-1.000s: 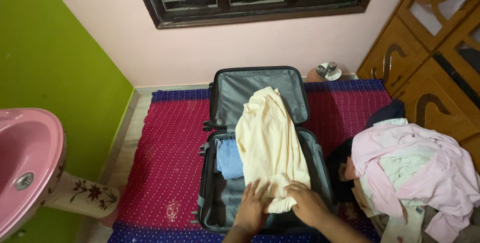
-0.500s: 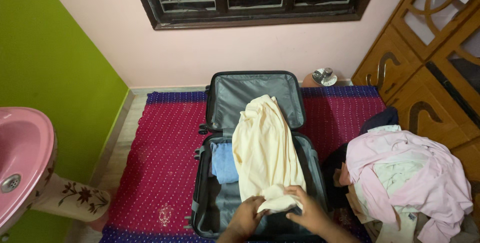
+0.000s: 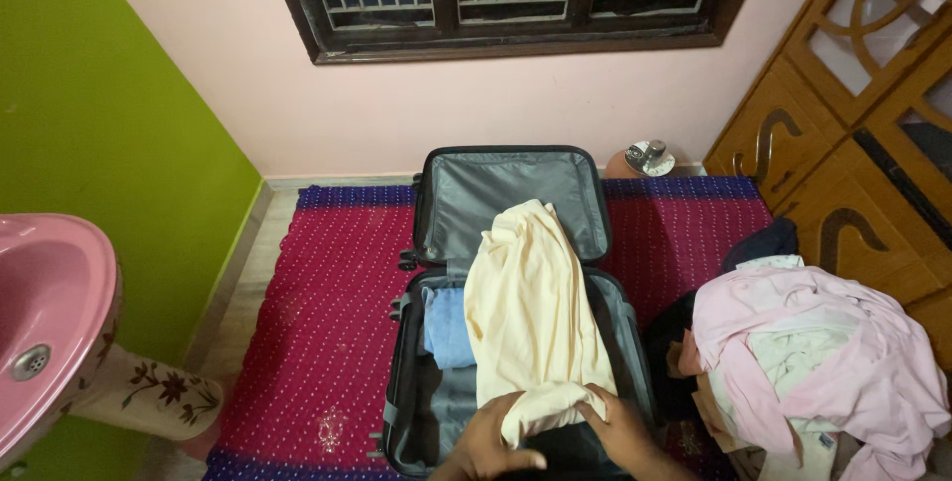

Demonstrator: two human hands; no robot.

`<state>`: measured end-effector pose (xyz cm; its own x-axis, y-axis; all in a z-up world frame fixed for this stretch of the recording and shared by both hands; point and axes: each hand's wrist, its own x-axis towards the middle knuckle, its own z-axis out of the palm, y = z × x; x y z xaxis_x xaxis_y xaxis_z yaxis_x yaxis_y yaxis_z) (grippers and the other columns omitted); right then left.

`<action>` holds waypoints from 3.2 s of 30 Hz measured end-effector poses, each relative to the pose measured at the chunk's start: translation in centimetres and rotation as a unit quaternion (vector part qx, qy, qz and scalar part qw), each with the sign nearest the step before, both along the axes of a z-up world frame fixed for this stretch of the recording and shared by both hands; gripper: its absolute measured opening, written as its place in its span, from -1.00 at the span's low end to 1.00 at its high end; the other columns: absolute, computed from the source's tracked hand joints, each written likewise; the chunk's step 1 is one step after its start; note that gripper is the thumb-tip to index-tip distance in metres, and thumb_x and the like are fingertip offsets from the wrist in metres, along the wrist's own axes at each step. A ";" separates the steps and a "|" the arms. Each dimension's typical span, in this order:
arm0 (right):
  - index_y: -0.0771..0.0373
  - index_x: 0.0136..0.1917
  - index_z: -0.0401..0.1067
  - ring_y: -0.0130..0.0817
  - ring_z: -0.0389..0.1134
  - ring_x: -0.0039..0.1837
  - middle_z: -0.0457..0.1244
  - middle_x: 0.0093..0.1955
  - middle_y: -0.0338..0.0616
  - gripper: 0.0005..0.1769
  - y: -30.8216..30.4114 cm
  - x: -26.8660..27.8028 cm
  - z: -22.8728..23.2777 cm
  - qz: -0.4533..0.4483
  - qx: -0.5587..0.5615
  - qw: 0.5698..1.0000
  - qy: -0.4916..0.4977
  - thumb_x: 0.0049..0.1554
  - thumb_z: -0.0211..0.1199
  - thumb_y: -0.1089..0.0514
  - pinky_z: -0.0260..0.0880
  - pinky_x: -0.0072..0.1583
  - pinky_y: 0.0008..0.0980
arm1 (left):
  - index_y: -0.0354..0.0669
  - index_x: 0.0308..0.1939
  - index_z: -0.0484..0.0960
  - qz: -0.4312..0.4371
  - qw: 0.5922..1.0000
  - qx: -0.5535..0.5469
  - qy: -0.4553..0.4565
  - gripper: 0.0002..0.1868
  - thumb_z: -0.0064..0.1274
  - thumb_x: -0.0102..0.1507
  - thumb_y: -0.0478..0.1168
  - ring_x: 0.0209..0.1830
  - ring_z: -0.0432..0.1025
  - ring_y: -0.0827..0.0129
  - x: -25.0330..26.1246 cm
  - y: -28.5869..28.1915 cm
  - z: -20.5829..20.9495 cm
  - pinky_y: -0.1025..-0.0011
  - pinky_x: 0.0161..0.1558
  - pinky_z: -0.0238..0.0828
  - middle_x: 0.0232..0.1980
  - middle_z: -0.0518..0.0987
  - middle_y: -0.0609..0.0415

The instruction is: The person picks up clothing items from a pile, smooths them out, folds them, and places them into an open suitcase.

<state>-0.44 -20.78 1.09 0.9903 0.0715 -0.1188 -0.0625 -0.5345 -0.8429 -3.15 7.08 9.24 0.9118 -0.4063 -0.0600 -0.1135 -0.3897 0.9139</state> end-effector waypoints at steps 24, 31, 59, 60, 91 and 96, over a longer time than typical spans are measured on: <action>0.28 0.47 0.24 -0.35 0.30 0.36 0.34 0.30 -0.04 -0.03 -2.4 -1.4 -5.6 0.095 0.071 0.993 0.014 -0.15 0.58 0.19 0.20 0.36 -0.35 | -0.24 0.06 0.62 0.166 0.980 -0.002 0.106 -0.64 0.19 0.21 -0.20 -0.13 0.61 0.06 2.5 -1.5 -8.6 0.25 -0.08 0.54 -0.10 0.71 -0.14; 0.32 0.17 0.55 -0.36 0.51 0.04 0.52 -0.01 -0.11 -0.46 -0.7 1.5 -6.0 -0.011 0.097 0.986 0.138 -0.04 0.53 0.06 0.46 0.16 -0.36 | -0.24 -0.01 0.64 0.187 0.963 0.148 0.127 -0.52 0.19 0.25 0.11 -0.33 0.55 -0.05 3.1 -1.5 -5.4 0.15 -0.20 0.46 -0.33 0.64 -0.24; 0.28 0.38 0.25 -0.01 0.47 0.21 0.39 0.19 0.15 -0.03 1.8 0.6 -8.9 -0.098 -0.050 0.981 0.158 -0.19 0.57 -0.10 0.44 0.24 -0.20 | -0.03 0.53 0.04 -0.119 0.905 0.399 -0.091 0.17 0.39 -0.02 0.10 0.53 0.04 -0.12 0.9 -0.9 1.7 0.00 0.40 -0.07 0.59 -0.03 -0.28; 0.29 0.38 0.24 -0.01 0.48 0.20 0.39 0.19 0.16 -0.02 1.8 0.4 -8.8 -0.100 -0.046 0.979 0.173 -0.19 0.58 -0.10 0.45 0.24 -0.19 | -0.09 0.50 0.15 -0.143 0.895 0.390 -0.163 0.08 0.36 -0.01 0.06 0.53 0.05 -0.15 1.0 -0.4 -0.5 -0.01 0.40 -0.11 0.57 0.06 -0.27; 0.07 0.07 0.50 -0.21 0.51 -0.01 0.48 -0.06 -0.10 -0.57 0.0 3.9 0.6 0.067 -0.106 0.992 -0.028 -0.07 0.52 0.10 0.47 0.03 -0.28 | -0.15 0.49 0.07 0.040 0.998 0.019 -0.037 0.36 0.69 -0.20 0.00 0.17 0.44 -0.09 4.1 2.5 -4.2 0.16 0.15 0.36 0.08 0.57 -0.38; 0.22 0.20 0.37 -0.36 0.48 0.02 0.48 -0.02 -0.06 -0.39 -0.3 5.0 -2.5 -0.018 0.112 0.992 0.061 -0.08 0.53 0.15 0.48 0.06 -0.38 | -0.07 0.43 0.36 0.128 0.977 0.124 0.121 0.06 0.51 -0.09 0.01 0.06 0.57 0.05 3.8 1.8 -6.4 0.27 0.11 0.47 0.00 0.68 -0.25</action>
<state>4.61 -21.06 -1.40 0.9719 0.0739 -0.2236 -0.1876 -0.3305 -0.9250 0.62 8.85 2.79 0.9287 -0.1122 -0.3535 0.2240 -0.5898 0.7758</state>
